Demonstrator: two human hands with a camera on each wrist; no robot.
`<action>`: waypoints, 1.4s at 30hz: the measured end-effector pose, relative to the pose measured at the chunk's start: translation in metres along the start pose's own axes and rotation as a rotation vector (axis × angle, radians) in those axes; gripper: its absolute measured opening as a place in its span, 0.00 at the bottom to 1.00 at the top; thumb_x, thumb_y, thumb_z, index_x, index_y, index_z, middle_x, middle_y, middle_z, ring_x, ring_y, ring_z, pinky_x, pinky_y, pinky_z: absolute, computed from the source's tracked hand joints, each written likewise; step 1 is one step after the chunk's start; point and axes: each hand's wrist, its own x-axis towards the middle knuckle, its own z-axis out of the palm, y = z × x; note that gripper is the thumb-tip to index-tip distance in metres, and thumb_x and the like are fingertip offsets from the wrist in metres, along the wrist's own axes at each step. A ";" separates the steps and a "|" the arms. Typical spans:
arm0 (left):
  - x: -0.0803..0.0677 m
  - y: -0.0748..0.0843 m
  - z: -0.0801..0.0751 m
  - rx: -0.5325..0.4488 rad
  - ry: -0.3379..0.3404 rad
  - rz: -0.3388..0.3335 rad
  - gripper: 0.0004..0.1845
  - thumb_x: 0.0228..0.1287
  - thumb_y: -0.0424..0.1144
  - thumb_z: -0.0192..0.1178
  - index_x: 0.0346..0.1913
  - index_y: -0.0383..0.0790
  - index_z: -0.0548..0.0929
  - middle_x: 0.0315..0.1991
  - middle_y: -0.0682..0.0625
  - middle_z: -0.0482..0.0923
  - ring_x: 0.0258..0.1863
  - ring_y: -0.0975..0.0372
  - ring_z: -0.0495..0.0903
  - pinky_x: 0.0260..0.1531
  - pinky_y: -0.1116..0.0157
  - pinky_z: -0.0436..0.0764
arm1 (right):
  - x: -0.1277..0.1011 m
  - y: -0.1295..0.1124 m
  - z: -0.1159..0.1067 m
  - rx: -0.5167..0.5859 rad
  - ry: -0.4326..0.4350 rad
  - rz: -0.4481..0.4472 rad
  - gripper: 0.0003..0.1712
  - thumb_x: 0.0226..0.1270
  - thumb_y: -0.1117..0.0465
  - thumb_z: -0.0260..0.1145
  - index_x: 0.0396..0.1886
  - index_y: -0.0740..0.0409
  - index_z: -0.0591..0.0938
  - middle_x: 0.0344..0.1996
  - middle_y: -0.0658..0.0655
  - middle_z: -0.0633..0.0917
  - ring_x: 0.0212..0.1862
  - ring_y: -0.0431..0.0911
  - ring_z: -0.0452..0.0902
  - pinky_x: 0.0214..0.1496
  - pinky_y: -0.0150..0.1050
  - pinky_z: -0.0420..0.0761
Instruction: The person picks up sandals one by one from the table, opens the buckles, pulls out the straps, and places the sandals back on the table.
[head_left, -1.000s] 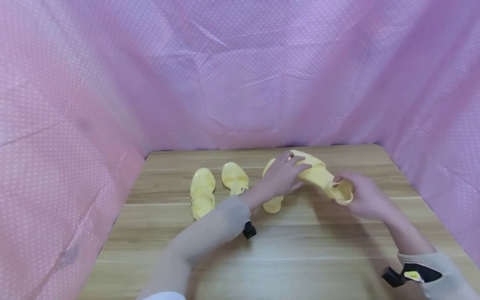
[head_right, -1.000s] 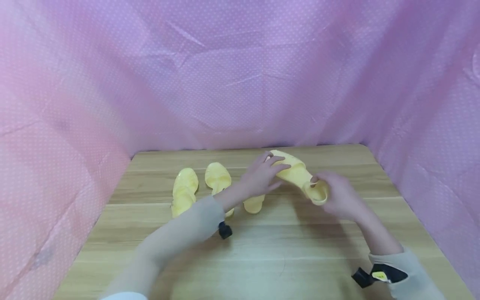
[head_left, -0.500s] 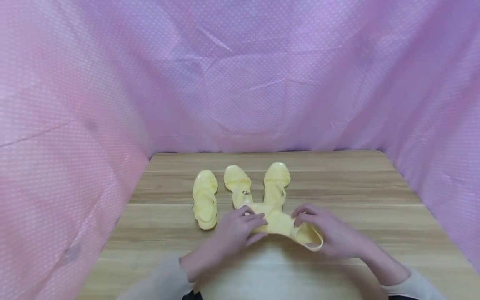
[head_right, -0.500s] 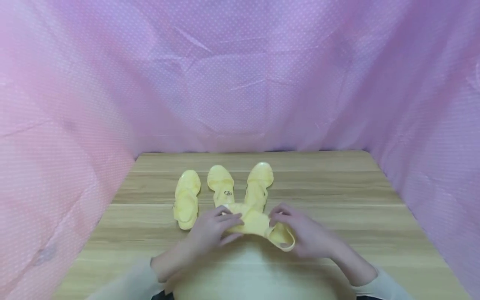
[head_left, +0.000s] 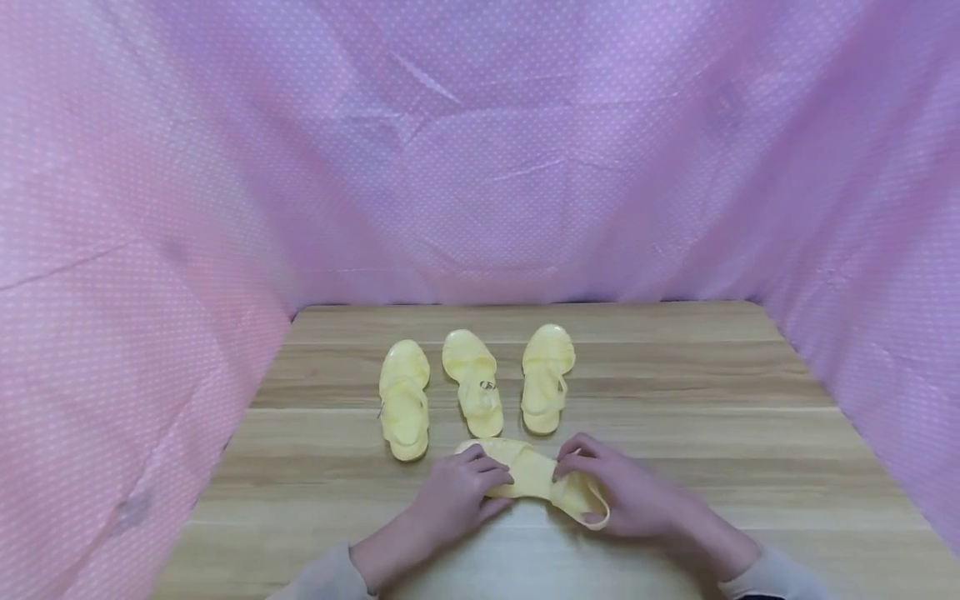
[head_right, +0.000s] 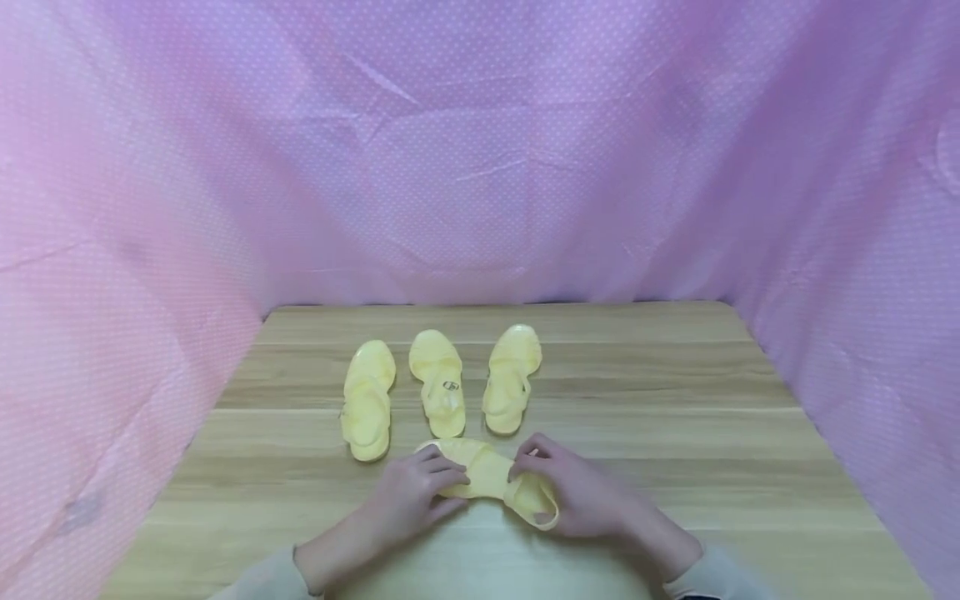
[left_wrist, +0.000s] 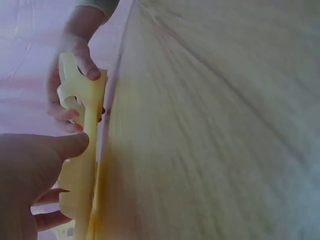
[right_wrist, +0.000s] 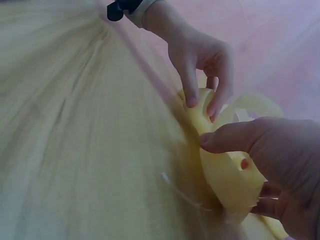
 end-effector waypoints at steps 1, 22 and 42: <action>-0.001 -0.001 0.002 0.010 -0.014 -0.010 0.12 0.59 0.54 0.79 0.41 0.55 0.93 0.43 0.61 0.92 0.41 0.68 0.84 0.36 0.73 0.84 | 0.001 0.001 0.003 -0.001 0.006 0.005 0.37 0.47 0.62 0.83 0.59 0.40 0.82 0.59 0.44 0.77 0.59 0.39 0.77 0.60 0.40 0.85; 0.085 0.026 0.027 -0.614 -0.263 -0.450 0.14 0.62 0.48 0.78 0.43 0.43 0.94 0.31 0.55 0.93 0.27 0.78 0.85 0.28 0.82 0.79 | 0.018 0.044 -0.023 0.502 -0.113 0.293 0.06 0.73 0.60 0.72 0.46 0.55 0.91 0.41 0.53 0.93 0.41 0.34 0.86 0.45 0.30 0.85; 0.082 0.017 0.036 -0.891 -0.216 -0.510 0.02 0.61 0.31 0.74 0.36 0.37 0.95 0.31 0.48 0.93 0.27 0.78 0.86 0.30 0.77 0.85 | 0.021 0.045 -0.012 0.583 -0.082 0.361 0.08 0.68 0.64 0.75 0.43 0.63 0.92 0.39 0.60 0.94 0.39 0.33 0.85 0.41 0.28 0.84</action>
